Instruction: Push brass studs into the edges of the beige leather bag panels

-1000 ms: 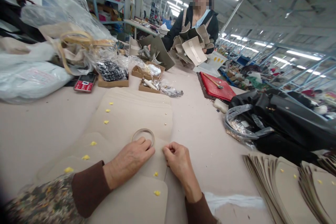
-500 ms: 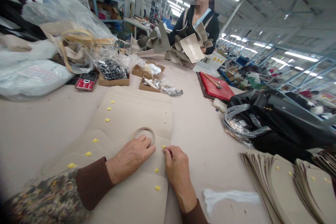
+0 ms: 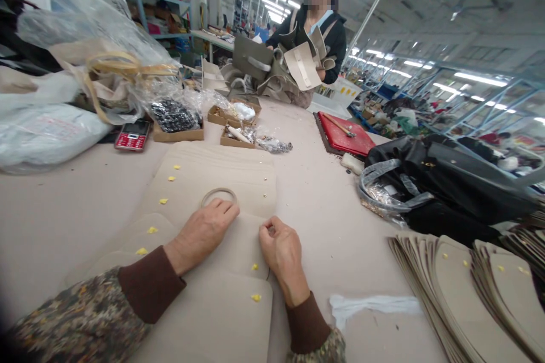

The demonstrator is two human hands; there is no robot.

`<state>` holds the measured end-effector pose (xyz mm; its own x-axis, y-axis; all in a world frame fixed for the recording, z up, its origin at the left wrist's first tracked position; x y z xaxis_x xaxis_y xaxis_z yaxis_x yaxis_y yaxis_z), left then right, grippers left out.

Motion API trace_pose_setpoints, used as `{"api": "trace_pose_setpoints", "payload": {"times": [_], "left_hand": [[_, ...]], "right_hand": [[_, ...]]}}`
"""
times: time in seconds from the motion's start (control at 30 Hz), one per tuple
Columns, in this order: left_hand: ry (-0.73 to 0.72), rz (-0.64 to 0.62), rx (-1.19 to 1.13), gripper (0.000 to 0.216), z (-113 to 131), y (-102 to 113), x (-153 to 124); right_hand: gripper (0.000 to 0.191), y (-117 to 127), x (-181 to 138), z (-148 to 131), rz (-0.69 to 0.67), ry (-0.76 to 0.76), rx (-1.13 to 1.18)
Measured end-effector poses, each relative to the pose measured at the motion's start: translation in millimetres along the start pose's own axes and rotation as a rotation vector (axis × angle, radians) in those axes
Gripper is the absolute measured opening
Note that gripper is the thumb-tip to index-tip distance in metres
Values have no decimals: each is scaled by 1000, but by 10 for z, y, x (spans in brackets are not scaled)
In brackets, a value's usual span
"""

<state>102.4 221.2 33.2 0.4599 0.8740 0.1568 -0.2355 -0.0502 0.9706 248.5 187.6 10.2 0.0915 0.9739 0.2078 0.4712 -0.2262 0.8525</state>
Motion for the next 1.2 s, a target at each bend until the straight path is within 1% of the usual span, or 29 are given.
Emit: {"api": "trace_pose_setpoints", "payload": {"times": [0.1, 0.2, 0.27, 0.33, 0.43, 0.5, 0.57, 0.63, 0.67, 0.7, 0.77, 0.87, 0.97, 1.1, 1.13, 1.2], "left_hand": [[10, 0, 17, 19, -13, 25, 20], [7, -33, 28, 21, -6, 49, -28], [-21, -56, 7, 23, 8, 73, -83], [-66, -35, -81, 24, 30, 139, -142], [-155, 54, -322, 20, 74, 289, -241], [-210, 95, -442, 24, 107, 347, -311], [-239, 109, -478, 34, 138, 355, -366], [-246, 112, -467, 41, 161, 344, -407], [-244, 111, -456, 42, 168, 337, -422], [-243, 111, -444, 40, 175, 332, -436], [-247, 107, -423, 37, 192, 320, -464], [-254, 94, -422, 35, 220, 308, -501], [-239, 53, -458, 30, 234, 300, -519], [-150, -76, -461, 12, 203, 220, -482], [-127, -90, -451, 11, 192, 214, -466], [-108, -72, -438, 13, 187, 246, -432]], "right_hand": [[17, 20, -19, -67, -7, 19, -26], [17, 0, -95, -162, -73, 56, -25], [19, -25, -164, -190, -130, 59, -21], [19, -49, -220, -181, -177, 47, -10], [18, -102, -254, -164, -230, 48, 58], [13, -71, -236, -197, -178, 83, 158], [10, 45, -213, -274, -42, 146, 323], [16, 200, -216, -406, 102, 259, 488], [18, 270, -230, -493, 148, 334, 535], [19, 328, -250, -588, 176, 414, 551], [16, 398, -300, -772, 195, 565, 504], [16, 394, -356, -934, 188, 691, 398], [19, 385, -388, -975, 230, 719, 309], [19, 460, -433, -997, 347, 701, 209], [19, 474, -437, -1002, 361, 691, 203], [19, 478, -416, -974, 359, 635, 229]]}}
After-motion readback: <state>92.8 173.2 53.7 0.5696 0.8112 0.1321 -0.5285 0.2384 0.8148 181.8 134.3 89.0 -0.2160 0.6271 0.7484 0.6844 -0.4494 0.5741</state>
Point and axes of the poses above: each hand's wrist, its own x-axis towards the middle knuckle, its own y-axis out of the back of the hand, z = x × y, the point moved 10 cm from there along x, towards the middle knuckle, and after that the axes turned 15 degrees about y, right-handed, at the moved point
